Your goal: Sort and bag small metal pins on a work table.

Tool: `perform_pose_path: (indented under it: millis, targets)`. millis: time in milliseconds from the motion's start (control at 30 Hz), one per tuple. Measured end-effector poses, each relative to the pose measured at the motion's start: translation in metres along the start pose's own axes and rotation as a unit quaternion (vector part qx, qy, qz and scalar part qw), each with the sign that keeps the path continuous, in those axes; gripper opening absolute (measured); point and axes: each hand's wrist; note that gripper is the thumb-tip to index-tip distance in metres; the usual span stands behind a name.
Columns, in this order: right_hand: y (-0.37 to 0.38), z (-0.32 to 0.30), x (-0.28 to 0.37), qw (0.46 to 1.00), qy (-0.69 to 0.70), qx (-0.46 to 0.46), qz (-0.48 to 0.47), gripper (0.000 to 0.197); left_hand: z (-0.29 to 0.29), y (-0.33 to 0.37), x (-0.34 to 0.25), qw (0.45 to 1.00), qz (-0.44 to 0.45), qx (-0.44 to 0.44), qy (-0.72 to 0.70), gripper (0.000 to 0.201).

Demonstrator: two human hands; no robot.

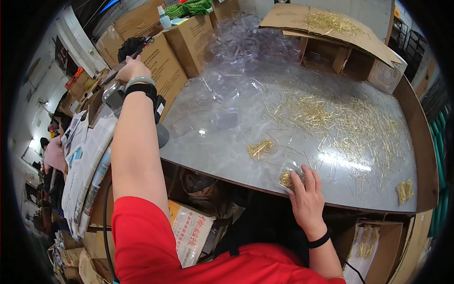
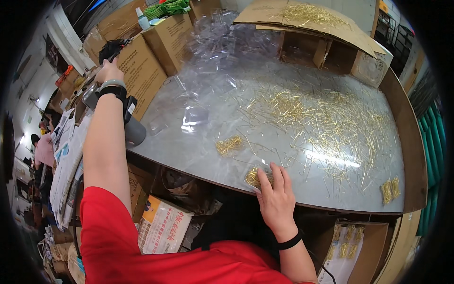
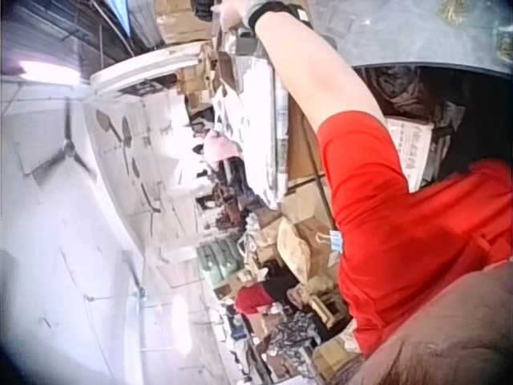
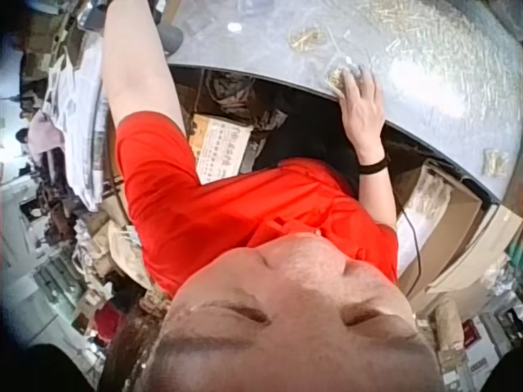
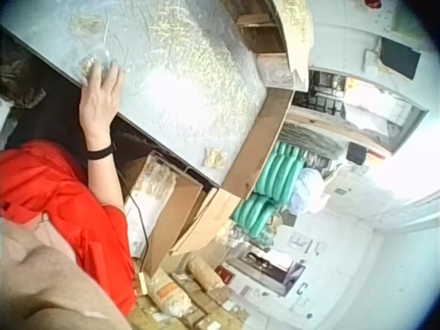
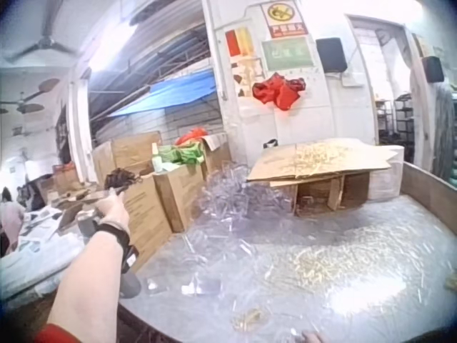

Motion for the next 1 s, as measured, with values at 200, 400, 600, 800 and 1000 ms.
perform_pose_path:
  millis: [200,400,600,800,1000]
  targets:
    - [0.000,-0.001,0.007,1.000,0.013,-0.009,-0.018,0.054,-0.060,-0.087,-0.057,0.961,-0.016,-0.021,-0.275,0.048]
    - [-0.001,0.003,0.009,0.999,0.013,-0.030,-0.027,0.057,-0.069,-0.075,-0.045,0.955,-0.077,0.094,-0.272,0.044]
    - [-0.002,-0.004,-0.001,0.994,0.091,-0.063,-0.020,0.073,-0.137,-0.246,-0.008,0.845,-0.071,0.491,-0.198,0.023]
    - [-0.006,-0.007,-0.005,0.989,0.140,-0.046,-0.007,0.081,-0.250,-0.379,0.046,0.630,0.346,0.695,-0.006,0.057]
    - [-0.006,-0.007,-0.009,0.986,0.164,-0.037,-0.003,0.075,-0.256,-0.406,0.080,0.597,0.429,0.677,0.043,0.058]
Point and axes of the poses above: each hand's wrist, its own y-axis towards the middle knuckle, its own z-axis out of the palm, x = y × z, and after that the axes turned 10 degrees about -x, right-handed
